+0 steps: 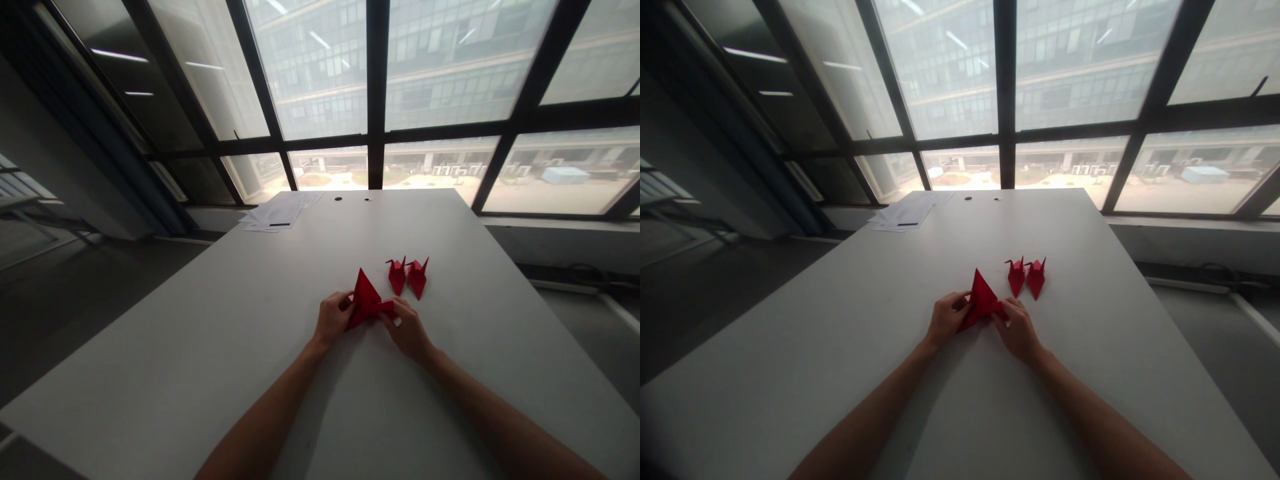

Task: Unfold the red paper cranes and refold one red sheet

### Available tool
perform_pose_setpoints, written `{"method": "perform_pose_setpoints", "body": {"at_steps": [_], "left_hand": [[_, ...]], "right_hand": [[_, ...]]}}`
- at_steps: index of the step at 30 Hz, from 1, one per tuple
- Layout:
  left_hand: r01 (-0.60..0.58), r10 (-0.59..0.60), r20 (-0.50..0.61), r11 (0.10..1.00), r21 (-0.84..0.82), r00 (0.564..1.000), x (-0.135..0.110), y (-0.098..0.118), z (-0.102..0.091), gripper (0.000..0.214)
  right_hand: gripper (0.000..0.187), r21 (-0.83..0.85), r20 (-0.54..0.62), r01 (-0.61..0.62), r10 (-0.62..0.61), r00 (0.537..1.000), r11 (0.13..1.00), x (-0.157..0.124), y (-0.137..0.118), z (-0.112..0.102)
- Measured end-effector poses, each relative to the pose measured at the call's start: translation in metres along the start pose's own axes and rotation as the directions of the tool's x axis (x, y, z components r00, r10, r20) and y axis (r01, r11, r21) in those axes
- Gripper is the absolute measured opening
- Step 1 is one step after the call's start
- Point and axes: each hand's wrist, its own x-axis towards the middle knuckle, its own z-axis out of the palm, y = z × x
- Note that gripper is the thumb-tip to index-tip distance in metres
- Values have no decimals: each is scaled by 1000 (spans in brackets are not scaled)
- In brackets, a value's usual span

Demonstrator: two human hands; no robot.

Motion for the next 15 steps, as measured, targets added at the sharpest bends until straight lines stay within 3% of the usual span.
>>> {"method": "perform_pose_setpoints", "body": {"at_steps": [4,8,11,15], "left_hand": [[113,-133,-70,965,-238,989,4,-3,-4,40],[259,-323,-37,815,-518,946,11,-11,-14,51],[331,-408,-17,763,-555,913,17,-18,-21,47],[362,-389,52,789,-497,920,22,-20,-33,46]], "right_hand": [[16,92,-23,29,-27,999,995,0,-1,1],[17,125,-86,76,-65,994,989,2,-3,0],[17,109,-90,81,-71,993,991,4,-5,-2],[15,125,-46,113,-108,993,986,4,-7,-3]]}}
